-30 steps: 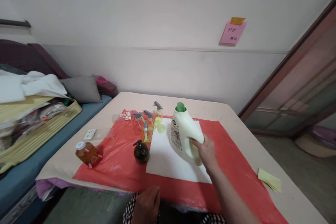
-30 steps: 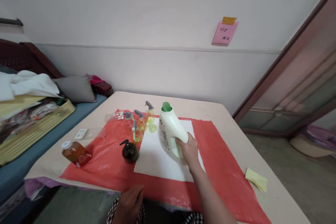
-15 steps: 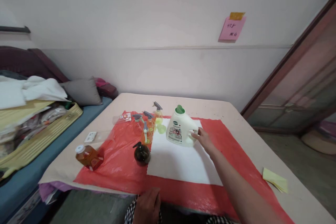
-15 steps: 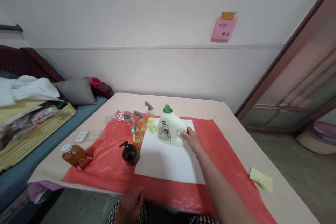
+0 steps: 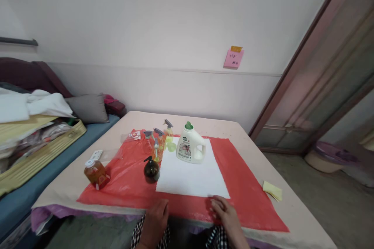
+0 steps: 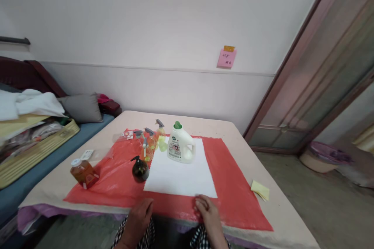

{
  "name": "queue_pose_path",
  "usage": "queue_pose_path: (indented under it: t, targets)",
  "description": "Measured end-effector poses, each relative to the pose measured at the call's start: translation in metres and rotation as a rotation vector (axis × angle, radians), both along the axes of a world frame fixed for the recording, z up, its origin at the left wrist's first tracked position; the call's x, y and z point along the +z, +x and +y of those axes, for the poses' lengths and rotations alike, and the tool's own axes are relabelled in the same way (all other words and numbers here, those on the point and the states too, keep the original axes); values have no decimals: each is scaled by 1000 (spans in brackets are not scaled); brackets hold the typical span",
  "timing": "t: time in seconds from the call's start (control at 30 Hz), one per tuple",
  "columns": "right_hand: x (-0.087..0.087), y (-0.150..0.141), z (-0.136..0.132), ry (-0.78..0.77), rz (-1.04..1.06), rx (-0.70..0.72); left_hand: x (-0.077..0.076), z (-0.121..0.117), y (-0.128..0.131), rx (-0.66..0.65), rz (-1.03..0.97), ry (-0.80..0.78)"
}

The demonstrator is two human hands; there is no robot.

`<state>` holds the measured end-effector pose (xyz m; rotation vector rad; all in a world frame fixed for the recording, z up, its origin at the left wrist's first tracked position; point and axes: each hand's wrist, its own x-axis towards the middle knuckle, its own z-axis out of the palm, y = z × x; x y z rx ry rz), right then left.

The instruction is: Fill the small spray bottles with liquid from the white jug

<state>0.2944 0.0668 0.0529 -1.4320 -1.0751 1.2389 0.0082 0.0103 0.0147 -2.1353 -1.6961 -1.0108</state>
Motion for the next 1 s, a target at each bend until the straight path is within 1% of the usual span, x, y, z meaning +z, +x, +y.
queue_pose_path:
  t: [0.1,0.23,0.33,0.47,0.57,0.77,1.0]
  targets:
    - [-5,-17,-11,-75,107,78,-1,-4,0,47,62,-62]
    - [-14,-26,-16,-164,228,135,2,-12,0,71,98,-106]
    - [-17,-22,-16,-190,336,119,3,-18,-2,67,116,-133]
    - [-14,-12,-21,-158,481,79,3,-22,-3,62,140,-169]
    - [-10,-5,-29,-134,555,81,3,-24,-2,60,155,-189]
    - [-9,-6,-35,-127,613,94,4,-24,-2,57,179,-213]
    - [-13,-9,-34,-139,590,89,7,-27,-3,-10,237,-206]
